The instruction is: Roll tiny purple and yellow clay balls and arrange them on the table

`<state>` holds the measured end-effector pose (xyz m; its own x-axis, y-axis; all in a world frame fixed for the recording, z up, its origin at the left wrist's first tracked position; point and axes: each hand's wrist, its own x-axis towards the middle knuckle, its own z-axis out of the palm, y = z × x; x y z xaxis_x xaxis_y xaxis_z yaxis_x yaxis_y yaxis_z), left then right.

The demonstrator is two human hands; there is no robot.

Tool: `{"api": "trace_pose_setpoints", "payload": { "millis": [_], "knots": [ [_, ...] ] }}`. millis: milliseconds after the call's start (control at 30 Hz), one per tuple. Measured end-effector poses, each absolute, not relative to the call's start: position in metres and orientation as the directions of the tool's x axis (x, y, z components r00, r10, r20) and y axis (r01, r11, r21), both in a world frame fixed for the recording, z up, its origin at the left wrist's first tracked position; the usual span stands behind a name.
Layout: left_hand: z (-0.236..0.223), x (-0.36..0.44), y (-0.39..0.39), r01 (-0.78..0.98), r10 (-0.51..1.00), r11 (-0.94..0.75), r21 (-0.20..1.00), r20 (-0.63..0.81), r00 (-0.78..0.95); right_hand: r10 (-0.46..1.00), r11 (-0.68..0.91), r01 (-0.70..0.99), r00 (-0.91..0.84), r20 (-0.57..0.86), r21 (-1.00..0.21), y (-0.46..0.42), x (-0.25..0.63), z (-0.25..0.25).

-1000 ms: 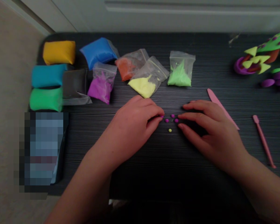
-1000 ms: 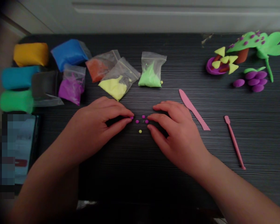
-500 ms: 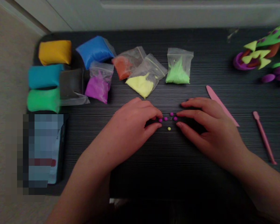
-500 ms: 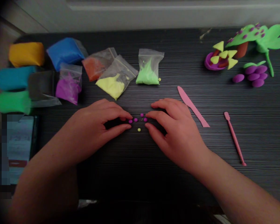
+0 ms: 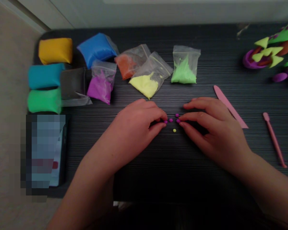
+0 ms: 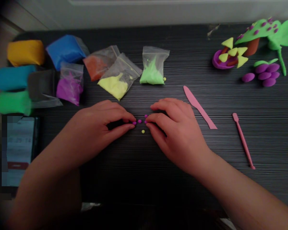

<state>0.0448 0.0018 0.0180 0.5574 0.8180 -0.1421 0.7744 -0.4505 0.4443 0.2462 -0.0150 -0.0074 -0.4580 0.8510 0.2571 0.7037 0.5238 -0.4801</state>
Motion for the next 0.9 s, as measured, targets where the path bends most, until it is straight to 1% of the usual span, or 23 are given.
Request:
{"api": "trace_pose_setpoints", "payload": {
  "millis": [300,533,633,833,900],
  "knots": [
    [0.0161,0.0439,0.0009,0.767,0.821,-0.461,0.447,-0.114,0.559,0.838,0.544,0.71,-0.483,0.254,-0.447,-0.0152,0.2428,-0.0094],
    [0.0173,0.0436,0.0003,0.768,0.827,-0.444,0.461,-0.117,0.549,0.865,0.499,0.698,-0.443,0.237,-0.514,-0.0143,0.2435,-0.0047],
    [0.018,0.0437,0.0002,0.769,0.83,-0.442,0.462,-0.115,0.546,0.871,0.489,0.696,-0.424,0.249,-0.525,-0.0125,0.2439,-0.0048],
    [0.0177,0.044,-0.0005,0.768,0.828,-0.451,0.454,-0.108,0.55,0.863,0.501,0.734,-0.462,0.204,-0.459,-0.0104,0.2443,-0.0089],
    [0.0179,0.0442,-0.0005,0.771,0.826,-0.45,0.451,-0.118,0.551,0.864,0.5,0.737,-0.459,0.206,-0.455,-0.0104,0.2445,-0.0093]
  ]
}}
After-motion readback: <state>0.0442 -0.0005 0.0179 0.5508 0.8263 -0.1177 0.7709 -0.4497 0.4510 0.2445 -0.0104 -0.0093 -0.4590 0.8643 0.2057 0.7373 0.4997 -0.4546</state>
